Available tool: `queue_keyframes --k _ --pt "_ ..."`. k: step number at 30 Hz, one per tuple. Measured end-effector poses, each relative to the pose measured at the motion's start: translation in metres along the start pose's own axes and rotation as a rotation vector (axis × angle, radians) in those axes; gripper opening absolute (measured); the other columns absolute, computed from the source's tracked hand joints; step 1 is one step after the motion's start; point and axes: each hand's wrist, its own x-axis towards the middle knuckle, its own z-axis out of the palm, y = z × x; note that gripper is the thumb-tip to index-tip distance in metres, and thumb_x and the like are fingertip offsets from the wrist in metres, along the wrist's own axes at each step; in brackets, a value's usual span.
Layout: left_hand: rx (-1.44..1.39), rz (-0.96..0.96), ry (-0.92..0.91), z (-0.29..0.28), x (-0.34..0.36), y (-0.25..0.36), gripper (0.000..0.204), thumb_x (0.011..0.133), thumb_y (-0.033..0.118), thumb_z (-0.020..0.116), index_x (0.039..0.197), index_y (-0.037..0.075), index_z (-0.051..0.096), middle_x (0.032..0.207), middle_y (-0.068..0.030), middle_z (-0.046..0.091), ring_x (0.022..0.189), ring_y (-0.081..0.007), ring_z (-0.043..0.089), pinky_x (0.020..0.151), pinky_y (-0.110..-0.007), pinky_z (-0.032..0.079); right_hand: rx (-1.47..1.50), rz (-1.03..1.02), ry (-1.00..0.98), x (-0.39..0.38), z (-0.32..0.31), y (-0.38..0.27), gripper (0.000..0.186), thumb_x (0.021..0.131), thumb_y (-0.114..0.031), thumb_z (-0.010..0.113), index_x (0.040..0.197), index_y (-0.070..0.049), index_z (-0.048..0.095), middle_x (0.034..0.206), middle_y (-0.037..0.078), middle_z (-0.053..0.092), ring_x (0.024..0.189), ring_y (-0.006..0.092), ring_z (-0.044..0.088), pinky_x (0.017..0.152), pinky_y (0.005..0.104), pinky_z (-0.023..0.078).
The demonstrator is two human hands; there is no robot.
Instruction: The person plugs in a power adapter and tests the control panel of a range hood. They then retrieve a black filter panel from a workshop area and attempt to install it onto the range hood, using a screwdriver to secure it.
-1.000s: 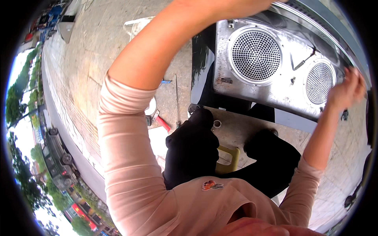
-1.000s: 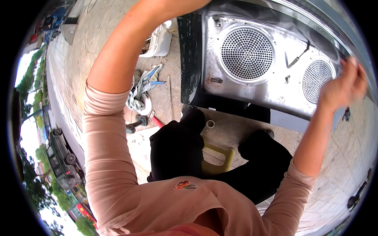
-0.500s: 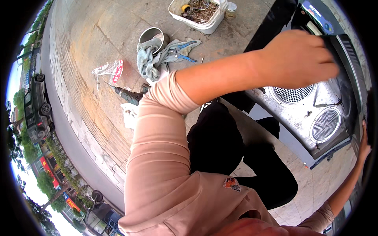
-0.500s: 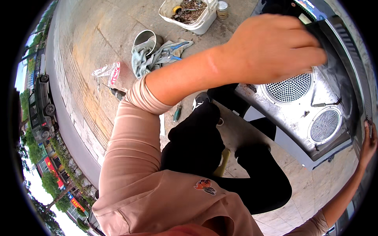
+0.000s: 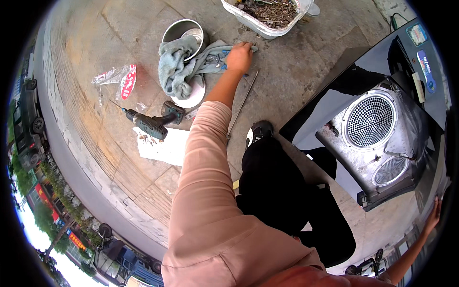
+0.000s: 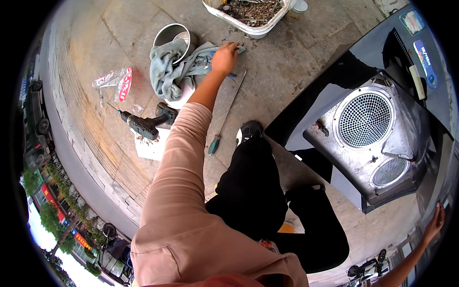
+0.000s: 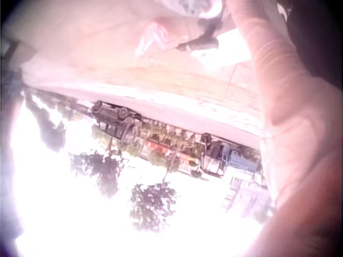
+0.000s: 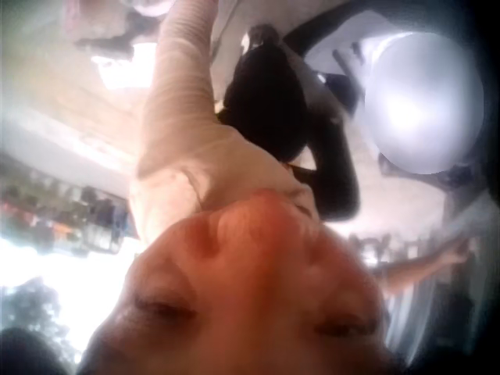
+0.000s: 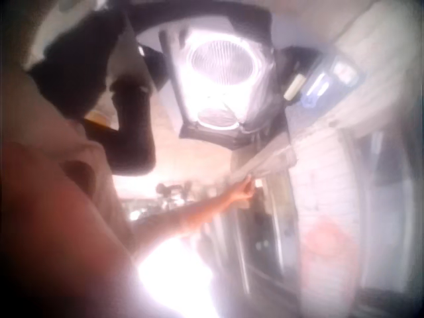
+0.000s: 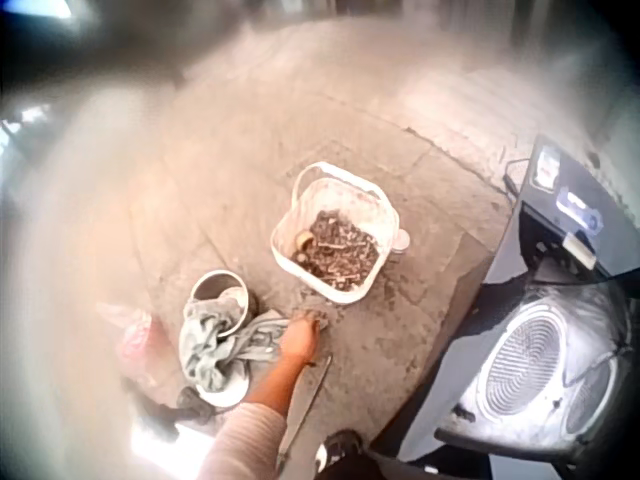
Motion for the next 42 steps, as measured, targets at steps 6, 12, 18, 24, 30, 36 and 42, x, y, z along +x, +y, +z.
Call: queue_keyframes --k 6,12,18,24,30,36,42 --pt "-0.008 -0.292 0.091 0.046 0.056 -0.008 0.023 0.078 0.022 0.071 0.097 0.009 0.069 0.096 -0.0152 0.065 0.093 -0.0342 0.063 0.08 -0.043 0.052 0.071 0.078 -0.017 0.003 -0.02 -0.031 0.036 0.097 -0.024 0.058 0.118 0.005 0.063 0.113 0.013 0.065 0.102 0.0208 0.06 0.091 0.0319 0.047" --pt "0.185 -0.49 -0.032 0.072 0.087 0.012 0.032 0.077 0.033 0.072 0.097 0.008 0.066 0.102 -0.0168 0.063 0.095 -0.0351 0.064 0.082 -0.044 0.052 0.043 0.104 0.004 -0.024 -0.023 -0.013 0.032 0.095 -0.021 0.06 0.113 0.005 0.064 0.11 0.013 0.066 0.101 0.0202 0.06 0.092 0.0315 0.046" --pt "-0.511 -0.356 0.339 0.037 0.032 0.03 0.019 0.089 0.017 0.065 0.097 0.0 0.062 0.091 -0.0101 0.067 0.079 -0.0217 0.063 0.072 -0.033 0.049 0.234 0.192 0.077 0.004 -0.006 -0.069 0.018 0.089 -0.014 0.069 0.099 0.001 0.069 0.094 0.0 0.068 0.088 0.0065 0.057 0.083 0.0223 0.044" --pt "-1.533 -0.17 -0.29 -0.051 -0.07 0.289 0.016 0.092 0.009 0.061 0.105 0.0 0.059 0.097 -0.0117 0.067 0.086 -0.0181 0.066 0.078 -0.028 0.052 0.344 0.178 0.21 -0.015 0.003 -0.084 0.021 0.088 -0.011 0.07 0.105 0.001 0.07 0.099 0.002 0.07 0.091 0.0085 0.06 0.087 0.0233 0.045" --pt "-1.644 -0.414 -0.672 -0.001 -0.026 0.412 0.015 0.093 0.011 0.059 0.104 0.0 0.058 0.102 -0.0114 0.067 0.094 -0.0197 0.066 0.084 -0.03 0.052 0.383 0.093 0.221 -0.02 0.004 -0.079 0.022 0.089 -0.013 0.069 0.107 0.001 0.07 0.097 0.002 0.069 0.091 0.0082 0.06 0.086 0.0229 0.046" --pt "-1.743 -0.696 -0.444 0.047 -0.001 0.445 0.008 0.096 0.011 0.057 0.101 0.006 0.055 0.096 -0.0061 0.065 0.094 -0.017 0.065 0.082 -0.028 0.053 0.368 0.101 0.237 -0.026 0.009 -0.061 0.023 0.089 -0.012 0.069 0.109 0.001 0.069 0.099 0.004 0.07 0.094 0.0097 0.061 0.088 0.0241 0.048" --pt "-1.831 -0.772 -0.324 0.066 -0.001 0.465 0.009 0.094 0.008 0.059 0.101 0.004 0.057 0.09 -0.0045 0.064 0.081 -0.0142 0.064 0.069 -0.025 0.049 0.393 0.125 0.211 -0.019 0.002 -0.062 0.024 0.09 -0.013 0.069 0.11 0.0 0.069 0.102 0.005 0.07 0.096 0.0093 0.061 0.091 0.0234 0.046"
